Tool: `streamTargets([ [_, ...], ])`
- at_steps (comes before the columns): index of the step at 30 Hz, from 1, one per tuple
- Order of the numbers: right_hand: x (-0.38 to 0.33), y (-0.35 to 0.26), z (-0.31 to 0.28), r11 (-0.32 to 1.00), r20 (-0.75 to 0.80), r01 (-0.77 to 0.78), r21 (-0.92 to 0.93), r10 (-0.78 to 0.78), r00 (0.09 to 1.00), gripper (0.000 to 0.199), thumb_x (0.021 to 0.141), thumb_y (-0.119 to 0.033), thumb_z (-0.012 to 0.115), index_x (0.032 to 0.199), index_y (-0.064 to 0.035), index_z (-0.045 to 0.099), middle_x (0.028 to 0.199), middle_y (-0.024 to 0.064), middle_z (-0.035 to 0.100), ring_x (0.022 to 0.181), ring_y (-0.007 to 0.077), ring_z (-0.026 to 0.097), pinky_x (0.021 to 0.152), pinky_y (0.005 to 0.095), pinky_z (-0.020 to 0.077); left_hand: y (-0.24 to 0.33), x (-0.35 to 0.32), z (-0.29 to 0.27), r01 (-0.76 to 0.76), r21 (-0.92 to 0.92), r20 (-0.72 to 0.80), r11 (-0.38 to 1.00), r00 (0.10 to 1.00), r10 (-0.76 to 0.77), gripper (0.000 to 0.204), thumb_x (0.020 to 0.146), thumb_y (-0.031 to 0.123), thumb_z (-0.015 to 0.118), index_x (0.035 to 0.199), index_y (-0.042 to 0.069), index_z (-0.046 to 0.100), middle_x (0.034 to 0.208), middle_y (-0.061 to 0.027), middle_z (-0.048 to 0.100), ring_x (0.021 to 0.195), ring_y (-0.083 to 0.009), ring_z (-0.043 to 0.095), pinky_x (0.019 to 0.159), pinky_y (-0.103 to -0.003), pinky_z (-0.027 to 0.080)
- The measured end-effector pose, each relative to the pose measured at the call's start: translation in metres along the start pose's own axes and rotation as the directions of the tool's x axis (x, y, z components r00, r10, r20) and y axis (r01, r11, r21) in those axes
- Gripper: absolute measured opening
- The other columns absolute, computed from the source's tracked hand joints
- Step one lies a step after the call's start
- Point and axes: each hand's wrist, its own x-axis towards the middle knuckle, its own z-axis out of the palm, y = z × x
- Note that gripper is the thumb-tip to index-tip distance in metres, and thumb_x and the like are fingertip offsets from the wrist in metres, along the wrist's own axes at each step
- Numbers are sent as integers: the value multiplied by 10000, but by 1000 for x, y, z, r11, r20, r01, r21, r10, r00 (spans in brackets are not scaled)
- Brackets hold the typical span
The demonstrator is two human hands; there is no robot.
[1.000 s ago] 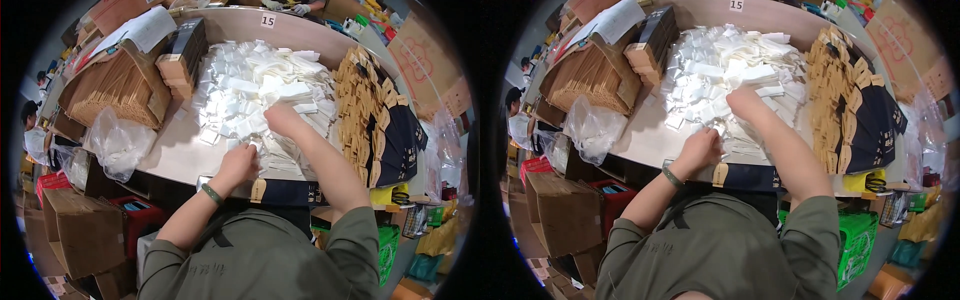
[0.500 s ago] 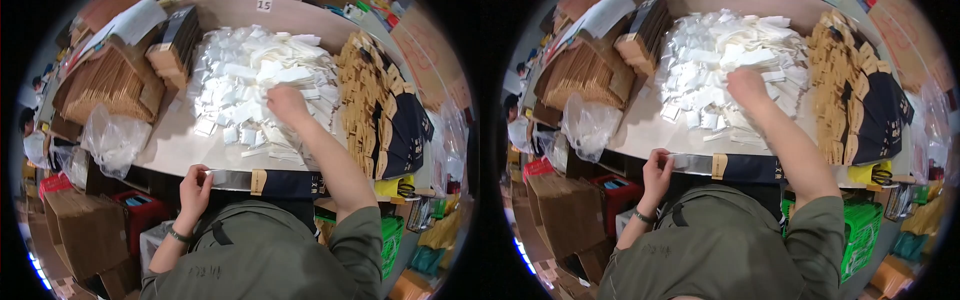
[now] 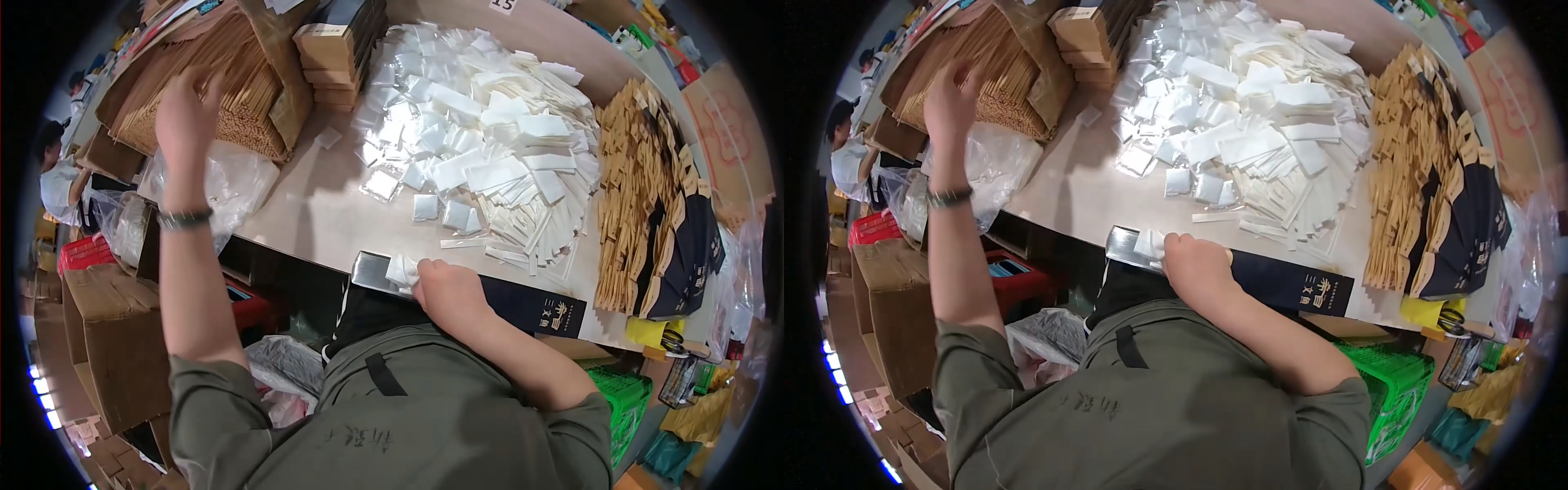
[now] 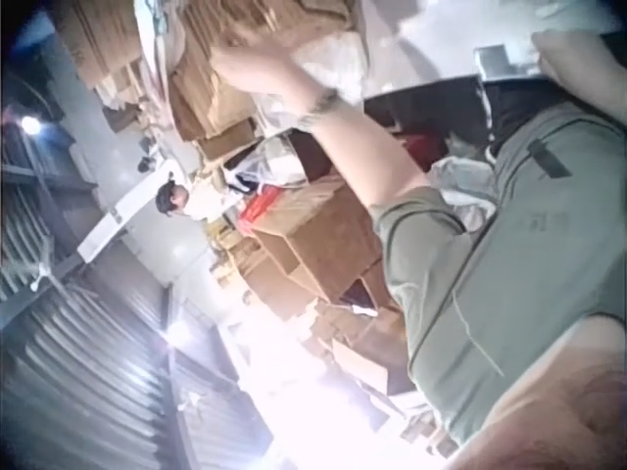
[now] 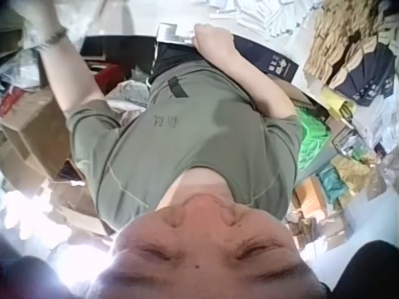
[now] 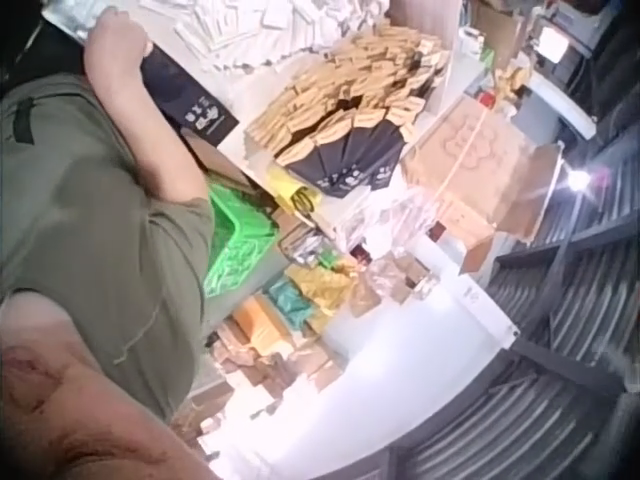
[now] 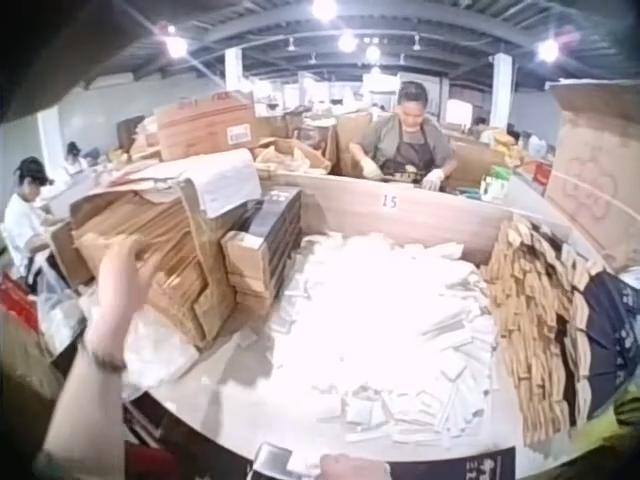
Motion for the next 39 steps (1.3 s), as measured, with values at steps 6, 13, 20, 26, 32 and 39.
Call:
streamTargets([
  [6, -3, 14, -28, 975, -62, 43, 216, -31, 998, 196, 860, -203, 666, 788, -40, 583, 788, 126, 620, 747, 348, 635, 618, 446, 512, -42, 57, 33, -2, 91, 498, 996, 866, -44, 230, 836, 177, 610, 988, 31, 703, 952, -222, 694, 934, -393, 662, 801, -456, 522],
  [13, 3, 10, -7, 977, 45, 213, -12, -213, 976, 218, 873, -232, 670, 877, -50, 550, 771, 114, 578, 766, 349, 624, 651, 448, 513, -43, 63, 45, -141, 230, 307, 963, 949, 66, 255, 882, 137, 511, 1053, 35, 671, 993, -247, 678, 950, -419, 648, 805, -485, 518],
  [20, -4, 21, -6, 929, -121, 215, 300, -187, 975, 226, 846, -223, 699, 871, -53, 553, 790, 123, 593, 755, 363, 614, 650, 456, 504, -42, 51, 25, -35, 258, 271, 966, 962, -38, 270, 906, 192, 532, 1102, 15, 590, 1075, -242, 660, 1024, -413, 621, 849, -485, 501],
  [26, -7, 16, -6, 981, -109, 138, 138, -124, 986, 242, 810, -232, 735, 880, -57, 584, 839, 129, 599, 763, 357, 613, 656, 447, 506, -9, 33, 9, -124, 407, 77, 905, 992, 101, 481, 807, 219, 698, 1226, 35, 549, 1110, -231, 659, 1013, -374, 646, 862, -482, 516],
  [32, -19, 7, -14, 987, -193, 158, 14, -152, 969, 238, 760, -204, 757, 803, -59, 572, 808, 87, 555, 761, 301, 589, 634, 415, 500, -5, 33, 29, -49, 170, 385, 984, 923, -21, 144, 820, 96, 603, 889, 30, 710, 959, -257, 687, 948, -402, 667, 813, -483, 543],
  [39, -19, 12, -6, 983, -288, 181, 18, -168, 943, 217, 771, -196, 745, 758, -75, 565, 764, 89, 530, 738, 305, 579, 605, 416, 483, -34, 55, 28, -123, 302, 316, 945, 948, 22, 300, 911, 287, 556, 1046, 41, 663, 969, -242, 681, 946, -429, 648, 809, -509, 518],
])
